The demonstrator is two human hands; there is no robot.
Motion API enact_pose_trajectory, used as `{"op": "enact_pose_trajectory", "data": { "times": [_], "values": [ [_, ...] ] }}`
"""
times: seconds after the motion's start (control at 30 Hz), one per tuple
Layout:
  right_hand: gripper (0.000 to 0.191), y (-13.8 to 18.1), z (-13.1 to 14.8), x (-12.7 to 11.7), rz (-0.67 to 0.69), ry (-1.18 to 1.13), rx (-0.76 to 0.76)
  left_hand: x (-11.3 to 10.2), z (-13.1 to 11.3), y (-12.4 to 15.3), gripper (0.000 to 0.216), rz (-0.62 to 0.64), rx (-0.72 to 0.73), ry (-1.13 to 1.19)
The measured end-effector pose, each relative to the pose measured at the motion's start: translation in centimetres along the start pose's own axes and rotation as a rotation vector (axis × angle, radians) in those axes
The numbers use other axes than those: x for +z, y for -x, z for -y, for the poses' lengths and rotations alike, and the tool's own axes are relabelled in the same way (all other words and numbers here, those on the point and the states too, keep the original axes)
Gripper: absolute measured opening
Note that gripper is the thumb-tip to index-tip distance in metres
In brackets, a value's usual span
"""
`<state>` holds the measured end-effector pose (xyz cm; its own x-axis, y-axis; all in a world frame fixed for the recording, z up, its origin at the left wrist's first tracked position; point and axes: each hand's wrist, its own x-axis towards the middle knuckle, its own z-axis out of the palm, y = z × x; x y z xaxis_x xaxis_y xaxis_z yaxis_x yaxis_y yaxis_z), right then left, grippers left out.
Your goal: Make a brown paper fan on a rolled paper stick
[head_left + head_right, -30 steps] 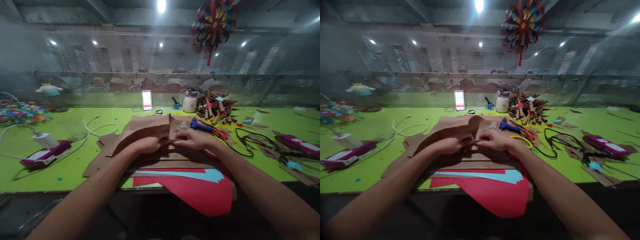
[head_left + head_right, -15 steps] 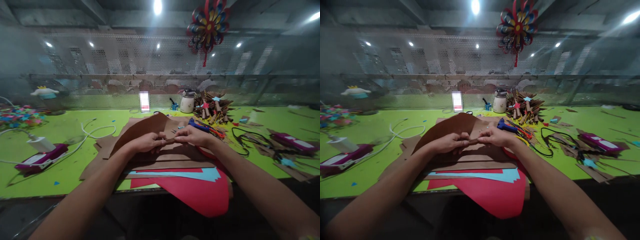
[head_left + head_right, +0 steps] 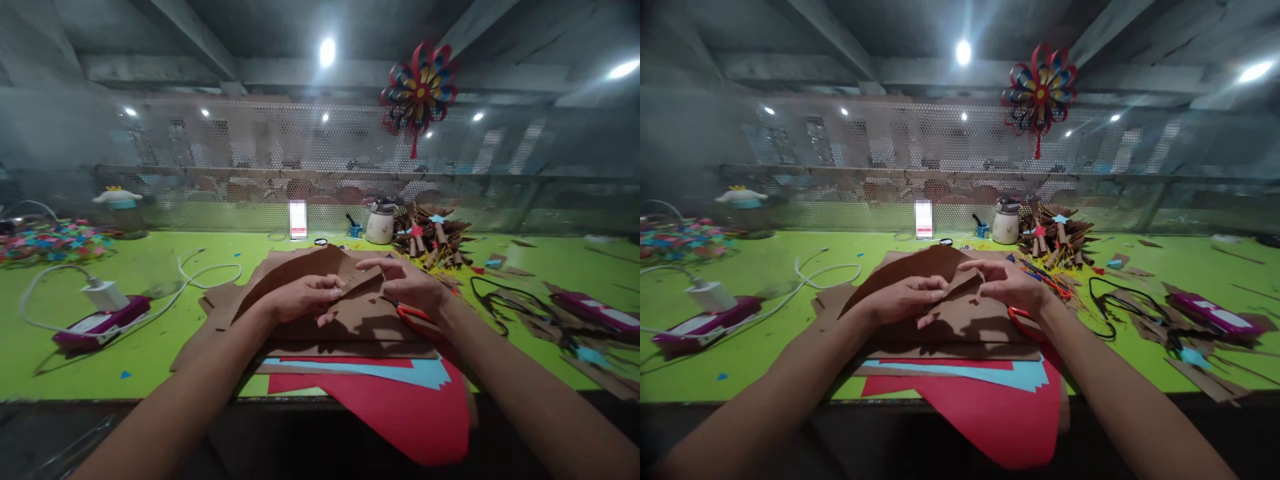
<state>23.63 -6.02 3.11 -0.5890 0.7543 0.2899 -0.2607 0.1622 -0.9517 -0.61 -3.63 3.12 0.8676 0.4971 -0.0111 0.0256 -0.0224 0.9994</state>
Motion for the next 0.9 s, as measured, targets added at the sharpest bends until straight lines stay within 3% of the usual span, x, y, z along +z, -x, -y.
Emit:
{"op": "enact_pose_trajectory", "data": {
  "times": [0.17, 0.33, 0.6, 0.67, 0.83, 0.9],
  "values": [
    [0.031, -0.2, 0.0, 0.9, -0.035, -0.122, -0.070, 0.6, 0.2, -0.1, 0.016, 0.177, 0.021, 0.182],
    [0.041, -0.2, -0.9, 1.4, 0.125, 0.115, -0.022, 0.7, 0.7, -0.3, 0.023, 0.272, -0.041, 0.260],
    [0.011, -0.3, -0.4, 2.6, 0.078, 0.292, -0.105, 1.5, 1.3, -0.7, 0.028, 0.354, -0.062, 0.235],
    [0.015, -0.4, -0.4, 2.5, 0.044, 0.331, -0.084, 1.1, 1.5, -0.9, 0.025, 0.229, -0.055, 0.173],
    [0.028, -0.6, -0.9, 0.9, 0.031, 0.544, 0.095, -0.5, 1.6, -1.8, 0.021, -0.441, 0.165, 0.079],
    [0.028, -0.7, -1.1, 0.4, 0.046, 0.724, 0.143, -0.6, 1.4, -2.0, 0.025, -0.590, 0.261, -0.025]
  ]
}}
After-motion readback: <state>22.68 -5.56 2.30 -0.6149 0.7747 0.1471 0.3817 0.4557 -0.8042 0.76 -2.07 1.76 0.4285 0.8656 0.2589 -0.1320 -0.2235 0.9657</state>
